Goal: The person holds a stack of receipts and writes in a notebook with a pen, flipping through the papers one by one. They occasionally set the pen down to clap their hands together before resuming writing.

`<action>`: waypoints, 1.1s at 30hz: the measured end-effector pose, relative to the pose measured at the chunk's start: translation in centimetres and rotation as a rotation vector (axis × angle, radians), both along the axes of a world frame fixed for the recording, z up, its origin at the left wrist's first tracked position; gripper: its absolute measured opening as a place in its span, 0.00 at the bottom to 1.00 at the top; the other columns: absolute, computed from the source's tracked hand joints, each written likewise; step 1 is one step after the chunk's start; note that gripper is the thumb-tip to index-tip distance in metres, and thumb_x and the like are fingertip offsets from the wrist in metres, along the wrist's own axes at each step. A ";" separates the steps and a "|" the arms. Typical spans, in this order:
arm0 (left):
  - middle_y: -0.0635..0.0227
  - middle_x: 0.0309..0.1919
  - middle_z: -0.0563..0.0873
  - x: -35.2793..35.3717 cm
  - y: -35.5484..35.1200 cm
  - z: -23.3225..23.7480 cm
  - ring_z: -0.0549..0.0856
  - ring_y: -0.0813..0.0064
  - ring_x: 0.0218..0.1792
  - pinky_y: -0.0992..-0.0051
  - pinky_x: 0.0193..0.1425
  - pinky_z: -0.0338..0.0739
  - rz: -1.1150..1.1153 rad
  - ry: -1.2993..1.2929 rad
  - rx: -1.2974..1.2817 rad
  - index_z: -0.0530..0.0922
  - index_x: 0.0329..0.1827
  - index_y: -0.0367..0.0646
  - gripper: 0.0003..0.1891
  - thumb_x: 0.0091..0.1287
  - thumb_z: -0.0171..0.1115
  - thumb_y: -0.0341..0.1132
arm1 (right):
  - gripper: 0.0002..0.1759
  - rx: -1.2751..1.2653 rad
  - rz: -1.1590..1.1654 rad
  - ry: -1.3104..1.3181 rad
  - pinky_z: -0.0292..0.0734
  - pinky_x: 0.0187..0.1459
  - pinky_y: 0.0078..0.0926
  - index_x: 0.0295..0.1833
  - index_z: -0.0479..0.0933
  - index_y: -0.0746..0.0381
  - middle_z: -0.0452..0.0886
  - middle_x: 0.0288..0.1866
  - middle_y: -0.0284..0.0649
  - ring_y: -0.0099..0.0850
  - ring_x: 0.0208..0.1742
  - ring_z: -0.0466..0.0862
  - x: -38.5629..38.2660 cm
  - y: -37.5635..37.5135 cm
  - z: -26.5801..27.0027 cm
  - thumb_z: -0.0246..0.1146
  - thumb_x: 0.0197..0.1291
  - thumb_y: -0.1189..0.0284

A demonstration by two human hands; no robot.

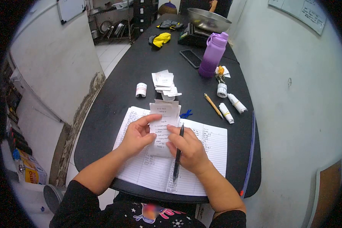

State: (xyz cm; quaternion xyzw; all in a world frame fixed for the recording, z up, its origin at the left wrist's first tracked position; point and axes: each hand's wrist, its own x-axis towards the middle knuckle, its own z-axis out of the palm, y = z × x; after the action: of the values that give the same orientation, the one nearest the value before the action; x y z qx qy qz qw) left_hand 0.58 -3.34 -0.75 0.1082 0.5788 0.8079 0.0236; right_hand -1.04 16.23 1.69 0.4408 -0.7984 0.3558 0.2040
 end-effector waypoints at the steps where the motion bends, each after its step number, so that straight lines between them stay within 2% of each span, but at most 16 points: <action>1: 0.59 0.58 0.77 0.0 0.0 -0.1 0.78 0.74 0.56 0.75 0.61 0.74 -0.002 0.002 0.001 0.67 0.66 0.33 0.29 0.57 0.54 0.15 | 0.15 0.001 0.000 0.003 0.79 0.47 0.35 0.40 0.74 0.64 0.81 0.51 0.49 0.44 0.48 0.81 0.0 0.0 0.0 0.69 0.46 0.80; 10: 0.59 0.60 0.75 -0.2 -0.1 -0.2 0.78 0.73 0.57 0.73 0.63 0.74 -0.025 -0.002 -0.021 0.65 0.67 0.33 0.32 0.55 0.56 0.16 | 0.17 -0.016 -0.004 0.034 0.78 0.45 0.36 0.42 0.74 0.65 0.81 0.50 0.51 0.46 0.44 0.81 -0.2 0.0 -0.4 0.69 0.45 0.82; 18: 0.58 0.61 0.74 -0.2 -0.1 0.0 0.78 0.72 0.58 0.73 0.63 0.75 -0.071 -0.027 -0.006 0.63 0.68 0.33 0.33 0.55 0.55 0.15 | 0.17 -0.030 -0.030 0.049 0.79 0.43 0.34 0.41 0.74 0.64 0.81 0.49 0.50 0.44 0.43 0.82 -0.1 -0.2 -0.6 0.70 0.43 0.83; 21: 0.58 0.60 0.75 -0.2 -0.1 -0.1 0.79 0.72 0.57 0.73 0.63 0.75 -0.055 -0.017 -0.033 0.64 0.68 0.34 0.33 0.55 0.55 0.15 | 0.15 -0.027 -0.035 0.081 0.78 0.43 0.33 0.42 0.75 0.64 0.82 0.49 0.50 0.43 0.43 0.82 -0.2 0.0 -0.5 0.69 0.47 0.80; 24: 0.59 0.58 0.77 -0.4 0.0 -0.5 0.79 0.72 0.57 0.73 0.63 0.75 -0.054 -0.006 -0.064 0.64 0.68 0.34 0.33 0.55 0.54 0.15 | 0.11 -0.102 -0.038 0.110 0.78 0.43 0.33 0.44 0.77 0.64 0.82 0.48 0.49 0.41 0.44 0.82 -0.5 1.0 0.0 0.66 0.56 0.74; 25: 0.59 0.57 0.77 -0.5 0.0 -0.6 0.79 0.72 0.57 0.73 0.63 0.75 -0.054 0.000 -0.073 0.64 0.68 0.35 0.33 0.55 0.54 0.15 | 0.13 -0.181 -0.045 0.071 0.77 0.42 0.32 0.47 0.78 0.64 0.83 0.45 0.48 0.38 0.42 0.82 -0.6 1.2 0.2 0.60 0.65 0.66; 26: 0.59 0.57 0.78 -0.5 0.0 -0.7 0.79 0.72 0.57 0.73 0.63 0.75 -0.051 0.009 -0.086 0.65 0.68 0.35 0.32 0.55 0.54 0.15 | 0.20 -0.194 -0.106 0.015 0.75 0.38 0.29 0.45 0.79 0.64 0.82 0.40 0.45 0.34 0.39 0.81 -0.2 1.6 1.1 0.52 0.70 0.58; 28: 0.59 0.56 0.79 -0.4 0.1 -0.7 0.79 0.72 0.56 0.74 0.63 0.75 -0.044 0.024 -0.109 0.65 0.67 0.35 0.32 0.55 0.54 0.14 | 0.26 -0.331 -0.099 0.029 0.71 0.34 0.25 0.43 0.79 0.65 0.80 0.35 0.40 0.30 0.35 0.78 -0.8 2.5 1.5 0.45 0.73 0.54; 30: 0.59 0.56 0.78 -0.4 0.2 -0.5 0.80 0.72 0.56 0.74 0.63 0.75 -0.034 0.021 -0.152 0.66 0.67 0.36 0.32 0.55 0.54 0.14 | 0.29 -0.403 -0.180 -0.033 0.69 0.32 0.24 0.42 0.80 0.65 0.78 0.32 0.38 0.26 0.32 0.76 -0.3 3.4 2.2 0.41 0.74 0.53; 31: 0.59 0.56 0.78 -0.4 0.2 -0.5 0.80 0.72 0.56 0.74 0.63 0.74 -0.032 0.019 -0.174 0.66 0.67 0.36 0.32 0.55 0.54 0.14 | 0.22 -0.506 -0.146 -0.132 0.70 0.31 0.23 0.41 0.77 0.65 0.76 0.29 0.37 0.23 0.29 0.74 -0.3 3.8 1.9 0.45 0.75 0.60; 33: 0.59 0.56 0.78 -0.5 0.2 -0.7 0.80 0.73 0.55 0.75 0.62 0.75 -0.026 0.028 -0.138 0.67 0.66 0.36 0.32 0.54 0.54 0.14 | 0.17 -0.718 -0.120 -0.501 0.70 0.29 0.20 0.38 0.74 0.64 0.76 0.27 0.37 0.21 0.27 0.74 0.8 4.5 1.6 0.48 0.73 0.64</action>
State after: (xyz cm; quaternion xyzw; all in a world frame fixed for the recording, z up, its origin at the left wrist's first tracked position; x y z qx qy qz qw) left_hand 0.11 -3.10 -1.42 0.1250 0.6321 0.7640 0.0337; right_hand -0.22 20.74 3.31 0.1949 -0.6732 0.6940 0.1647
